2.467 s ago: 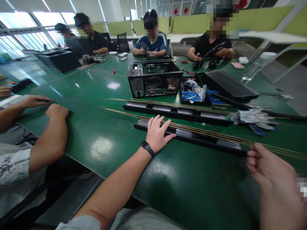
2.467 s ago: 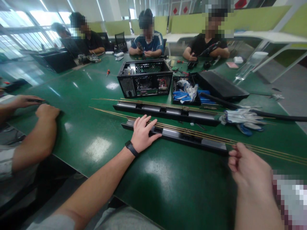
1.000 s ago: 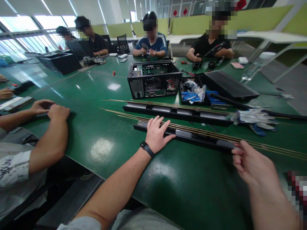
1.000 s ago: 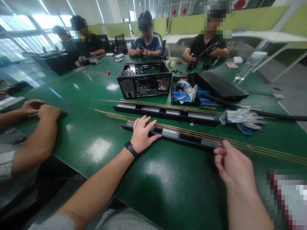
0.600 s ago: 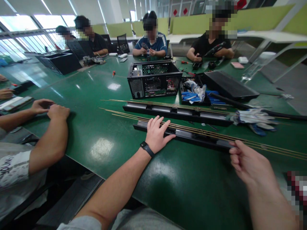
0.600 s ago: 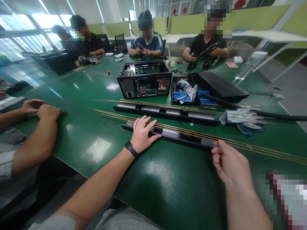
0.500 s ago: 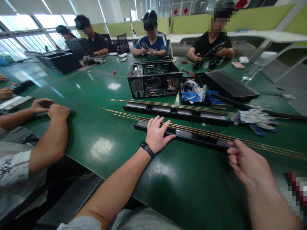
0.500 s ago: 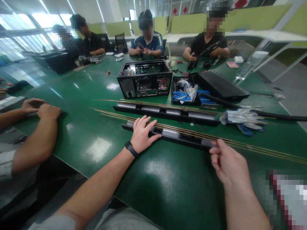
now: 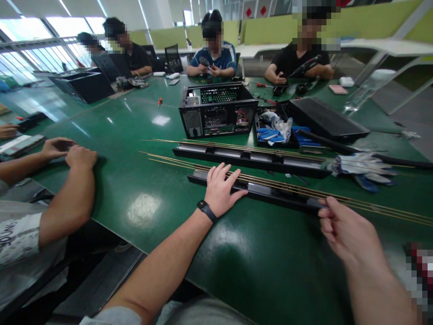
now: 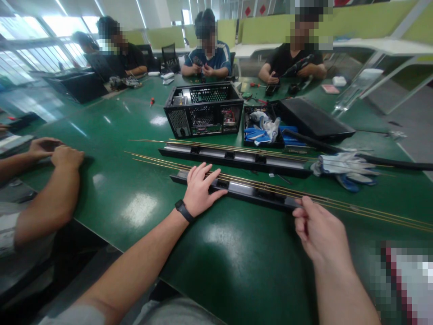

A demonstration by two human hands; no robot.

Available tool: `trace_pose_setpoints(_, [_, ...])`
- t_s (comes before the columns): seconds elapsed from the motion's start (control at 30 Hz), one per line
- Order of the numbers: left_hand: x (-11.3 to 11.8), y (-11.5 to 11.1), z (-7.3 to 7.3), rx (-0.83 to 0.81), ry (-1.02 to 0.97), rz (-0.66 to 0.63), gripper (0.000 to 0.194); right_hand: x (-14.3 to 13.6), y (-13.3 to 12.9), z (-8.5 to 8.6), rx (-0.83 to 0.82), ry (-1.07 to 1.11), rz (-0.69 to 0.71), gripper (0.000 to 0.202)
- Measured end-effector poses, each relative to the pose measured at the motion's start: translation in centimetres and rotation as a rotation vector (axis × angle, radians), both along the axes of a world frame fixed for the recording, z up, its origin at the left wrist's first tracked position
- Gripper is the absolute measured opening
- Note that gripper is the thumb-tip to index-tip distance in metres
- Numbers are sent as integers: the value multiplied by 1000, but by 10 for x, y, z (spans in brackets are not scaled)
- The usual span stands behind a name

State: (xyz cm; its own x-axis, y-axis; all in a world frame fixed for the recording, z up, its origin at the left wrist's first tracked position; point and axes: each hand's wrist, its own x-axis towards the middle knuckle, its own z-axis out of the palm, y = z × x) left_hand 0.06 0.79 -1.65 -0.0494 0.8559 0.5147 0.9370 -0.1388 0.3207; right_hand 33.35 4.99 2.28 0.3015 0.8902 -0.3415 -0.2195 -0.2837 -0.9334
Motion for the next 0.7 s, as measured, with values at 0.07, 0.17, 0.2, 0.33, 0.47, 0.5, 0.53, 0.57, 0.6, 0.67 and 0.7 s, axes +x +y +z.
trace_pose_setpoints(0.07, [0, 0, -1, 8, 2, -2, 69, -3, 0, 0, 0, -10, -9, 50])
trace_pose_setpoints(0.17, [0, 0, -3, 16, 3, -2, 68, 0, 3, 1, -5, 18, -124, 33])
trace_pose_setpoints(0.2, [0, 1, -3, 18, 2, 1, 69, 1, 4, 2, -9, 30, -159, 27])
trace_pose_setpoints(0.33, [-1, 1, -4, 14, -1, 4, 69, 6, 6, 3, -20, 52, -169, 20])
trace_pose_setpoints(0.47, [-1, 1, -2, 4, -1, 1, 69, -2, 2, 0, 28, 50, -75, 38])
trace_pose_setpoints(0.5, [0, 1, -2, 4, 0, 2, 69, -4, 0, -1, 44, 47, -46, 43])
trace_pose_setpoints(0.53, [0, 0, -1, 5, 0, 3, 68, -6, -1, -2, 54, 42, -18, 48])
trace_pose_setpoints(0.57, [0, 0, -1, 6, 1, 4, 68, -8, -1, -3, 58, 37, 6, 51])
trace_pose_setpoints(0.6, [0, 0, -1, 7, 2, 4, 68, -8, -1, -4, 56, 34, 20, 53])
trace_pose_setpoints(0.67, [0, 0, -1, 6, 3, 5, 68, -7, 0, -5, 47, 34, -5, 50])
trace_pose_setpoints(0.7, [0, 0, -1, 4, 3, 5, 69, -5, 1, -5, 41, 37, -39, 46])
